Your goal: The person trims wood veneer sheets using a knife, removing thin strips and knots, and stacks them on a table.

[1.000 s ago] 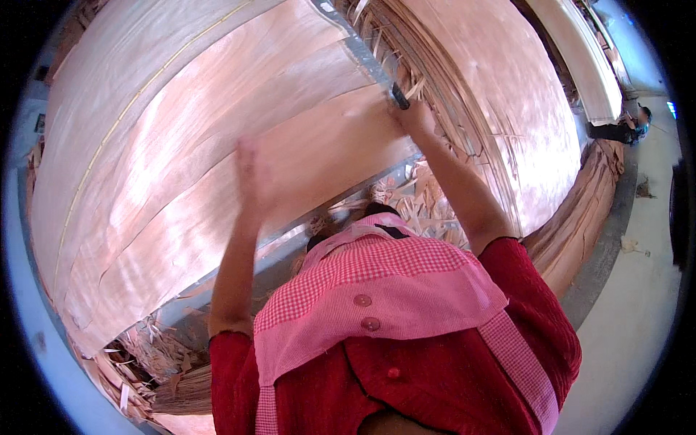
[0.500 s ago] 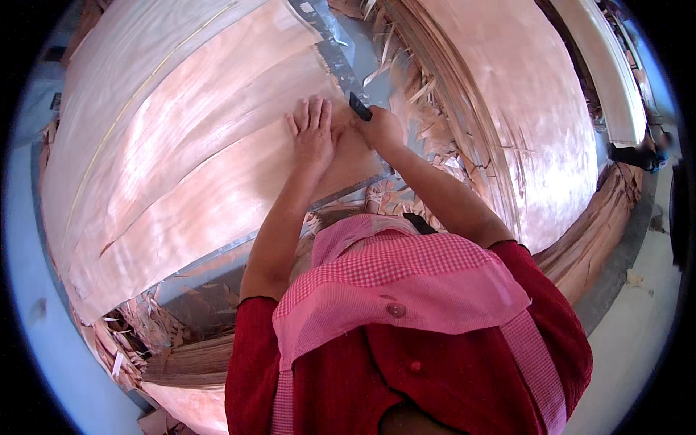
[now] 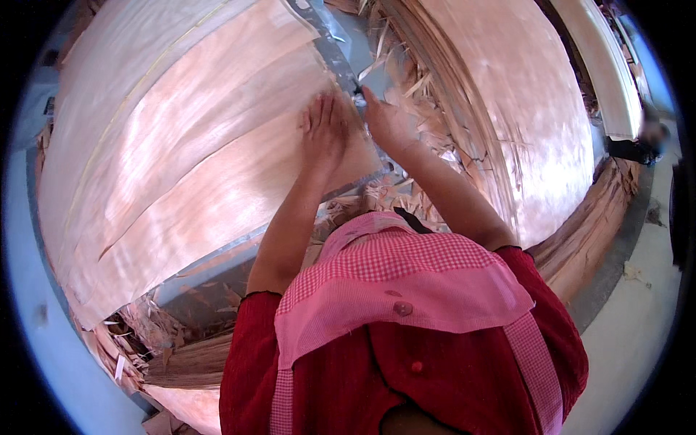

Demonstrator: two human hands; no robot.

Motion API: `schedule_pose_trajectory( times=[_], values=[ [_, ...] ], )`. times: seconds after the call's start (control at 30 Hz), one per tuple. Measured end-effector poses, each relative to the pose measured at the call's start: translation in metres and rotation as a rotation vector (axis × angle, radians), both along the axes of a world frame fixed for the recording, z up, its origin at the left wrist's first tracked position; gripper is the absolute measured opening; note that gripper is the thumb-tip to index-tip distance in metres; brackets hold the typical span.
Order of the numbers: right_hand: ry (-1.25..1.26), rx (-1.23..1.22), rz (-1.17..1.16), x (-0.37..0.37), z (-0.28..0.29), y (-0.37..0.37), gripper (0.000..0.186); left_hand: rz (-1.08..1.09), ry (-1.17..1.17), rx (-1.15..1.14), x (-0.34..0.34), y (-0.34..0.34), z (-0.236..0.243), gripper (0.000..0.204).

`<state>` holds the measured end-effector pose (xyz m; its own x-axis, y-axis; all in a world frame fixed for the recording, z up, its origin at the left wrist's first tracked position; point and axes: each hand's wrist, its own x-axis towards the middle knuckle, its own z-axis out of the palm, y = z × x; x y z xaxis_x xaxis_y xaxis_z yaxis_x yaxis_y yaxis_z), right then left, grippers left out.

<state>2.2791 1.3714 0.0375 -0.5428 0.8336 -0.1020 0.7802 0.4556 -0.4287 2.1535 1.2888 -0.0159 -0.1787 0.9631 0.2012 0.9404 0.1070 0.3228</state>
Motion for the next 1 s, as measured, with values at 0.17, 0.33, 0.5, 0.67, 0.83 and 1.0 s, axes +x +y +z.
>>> schedule_pose_trajectory(
  times=[0.17,0.33,0.5,0.67,0.83,1.0],
  values=[
    [-0.201,-0.174,0.090,-0.013,0.002,-0.012,0.043,0.009,0.031,0.041,-0.007,-0.006,-0.004,0.047],
    [-0.128,-0.042,-0.046,-0.031,-0.050,-0.006,0.044,-0.018,0.099,0.002,0.000,0.002,0.002,0.047],
    [-0.236,-0.077,0.028,-0.014,-0.017,-0.047,0.046,0.078,0.193,-0.042,-0.004,0.000,-0.021,0.046],
    [-0.193,-0.091,0.026,0.020,-0.021,-0.080,0.049,0.068,0.082,0.023,-0.005,0.004,-0.020,0.048],
    [-0.185,-0.091,0.007,0.012,-0.027,-0.062,0.053,-0.043,0.137,0.069,-0.004,-0.003,-0.004,0.046],
    [-0.187,-0.096,-0.016,0.023,-0.030,-0.088,0.053,-0.059,0.230,-0.001,-0.002,-0.004,-0.008,0.045]
  ],
)
